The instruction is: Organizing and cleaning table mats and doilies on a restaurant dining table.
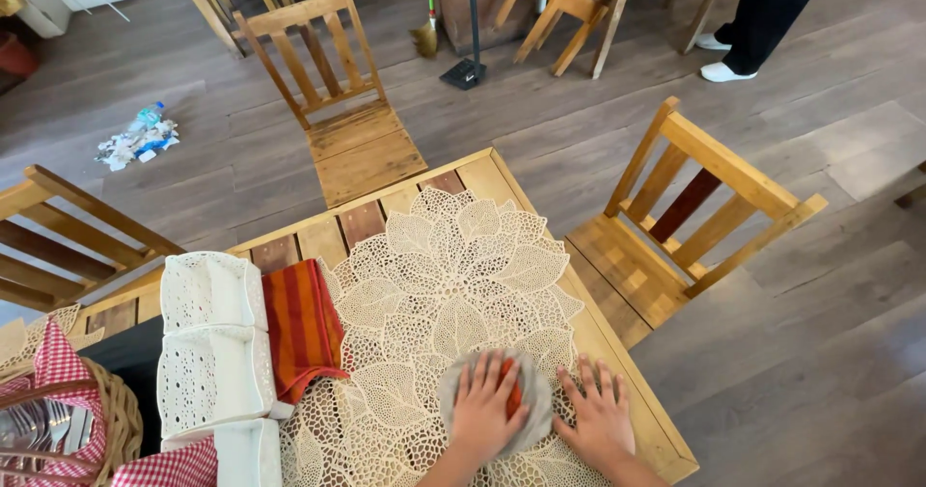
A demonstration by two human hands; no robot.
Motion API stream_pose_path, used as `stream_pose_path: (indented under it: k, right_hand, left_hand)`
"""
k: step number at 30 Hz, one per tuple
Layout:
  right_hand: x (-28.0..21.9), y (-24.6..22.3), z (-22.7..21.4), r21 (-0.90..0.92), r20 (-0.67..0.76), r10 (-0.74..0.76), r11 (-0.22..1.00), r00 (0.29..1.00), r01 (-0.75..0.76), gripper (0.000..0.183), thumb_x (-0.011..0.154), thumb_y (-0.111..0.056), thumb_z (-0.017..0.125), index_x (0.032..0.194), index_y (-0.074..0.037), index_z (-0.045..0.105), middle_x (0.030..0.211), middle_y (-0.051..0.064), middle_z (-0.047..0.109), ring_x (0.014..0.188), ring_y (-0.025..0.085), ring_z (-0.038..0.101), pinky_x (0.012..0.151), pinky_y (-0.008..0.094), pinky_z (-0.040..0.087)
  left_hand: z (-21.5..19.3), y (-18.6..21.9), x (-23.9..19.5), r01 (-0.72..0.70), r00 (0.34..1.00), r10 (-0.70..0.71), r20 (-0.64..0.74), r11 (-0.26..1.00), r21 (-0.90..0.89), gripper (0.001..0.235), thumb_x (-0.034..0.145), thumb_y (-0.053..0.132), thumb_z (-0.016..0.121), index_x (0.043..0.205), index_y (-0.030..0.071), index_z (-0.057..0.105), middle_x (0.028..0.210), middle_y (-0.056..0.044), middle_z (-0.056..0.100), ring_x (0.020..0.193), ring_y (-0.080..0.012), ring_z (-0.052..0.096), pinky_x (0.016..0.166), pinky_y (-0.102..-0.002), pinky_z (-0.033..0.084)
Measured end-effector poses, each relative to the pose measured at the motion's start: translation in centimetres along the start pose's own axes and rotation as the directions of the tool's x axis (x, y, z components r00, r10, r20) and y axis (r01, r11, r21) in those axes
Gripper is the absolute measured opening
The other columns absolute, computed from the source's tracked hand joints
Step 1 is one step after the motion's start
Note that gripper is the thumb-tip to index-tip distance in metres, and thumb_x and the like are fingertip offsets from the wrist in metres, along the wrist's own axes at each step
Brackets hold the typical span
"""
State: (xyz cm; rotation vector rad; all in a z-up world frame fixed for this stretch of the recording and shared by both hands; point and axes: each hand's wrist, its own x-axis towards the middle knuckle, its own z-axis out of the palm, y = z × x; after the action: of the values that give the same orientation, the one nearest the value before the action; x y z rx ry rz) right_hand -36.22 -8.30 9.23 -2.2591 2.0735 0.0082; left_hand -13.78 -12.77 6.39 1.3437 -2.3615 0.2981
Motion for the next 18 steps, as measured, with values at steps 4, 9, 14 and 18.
stream_pose_path:
  k: [4,9,14,18]
  right_hand:
    - [0.3,0.4,1.8,0.031,-0.361,-0.084,0.994,0.929,0.103,0.080,0.087,-0.077,0.040,0.151,-0.031,0.031,0.160,0.012,0.020,0.146,0.037,0.015,0.115,0.058,0.006]
    - [0.4,0.5,1.4,-0.022,-0.412,-0.120,0.992,0.903,0.121,0.082,0.087,-0.078,0.039,0.152,-0.030,0.028,0.159,0.014,0.020,0.144,0.036,0.015,0.118,0.060,0.006]
    - [0.7,-0.8,-3.2,-0.042,0.266,0.119,0.993,0.957,-0.112,0.084,0.089,-0.078,0.039,0.159,-0.034,0.019,0.168,0.007,0.011,0.155,0.031,0.007,0.123,0.055,0.004]
    - [0.1,-0.5,-2.2,0.025,0.172,0.115,0.992,0.978,-0.121,0.082,0.088,-0.076,0.044,0.156,-0.034,0.028,0.166,0.005,0.019,0.153,0.031,0.012,0.123,0.054,0.007]
  left_hand:
    - [-9.4,-5.3,0.8,0.369,0.527,-0.171,0.832,0.928,-0.043,0.073,0.102,0.059,0.030,0.165,0.022,0.026,0.172,-0.004,0.020,0.158,-0.0215,0.018,0.132,-0.046,0.014]
    - [-3.6,-11.5,0.5,0.511,0.678,-0.497,0.542,0.848,0.139,0.079,0.094,0.062,0.041,0.161,0.024,0.026,0.171,-0.009,0.010,0.155,-0.0302,0.007,0.123,-0.054,0.008]
    - [-2.2,-11.0,1.8,0.509,0.691,-0.530,0.491,0.840,0.190,0.078,0.093,0.059,0.044,0.159,0.020,0.029,0.170,-0.013,0.013,0.156,-0.0353,0.010,0.123,-0.057,0.006]
    - [-1.4,-7.5,-0.4,0.507,0.745,-0.504,0.437,0.854,0.119,0.079,0.094,0.057,0.045,0.158,0.014,0.029,0.167,-0.017,0.017,0.154,-0.0386,0.011,0.121,-0.061,0.006]
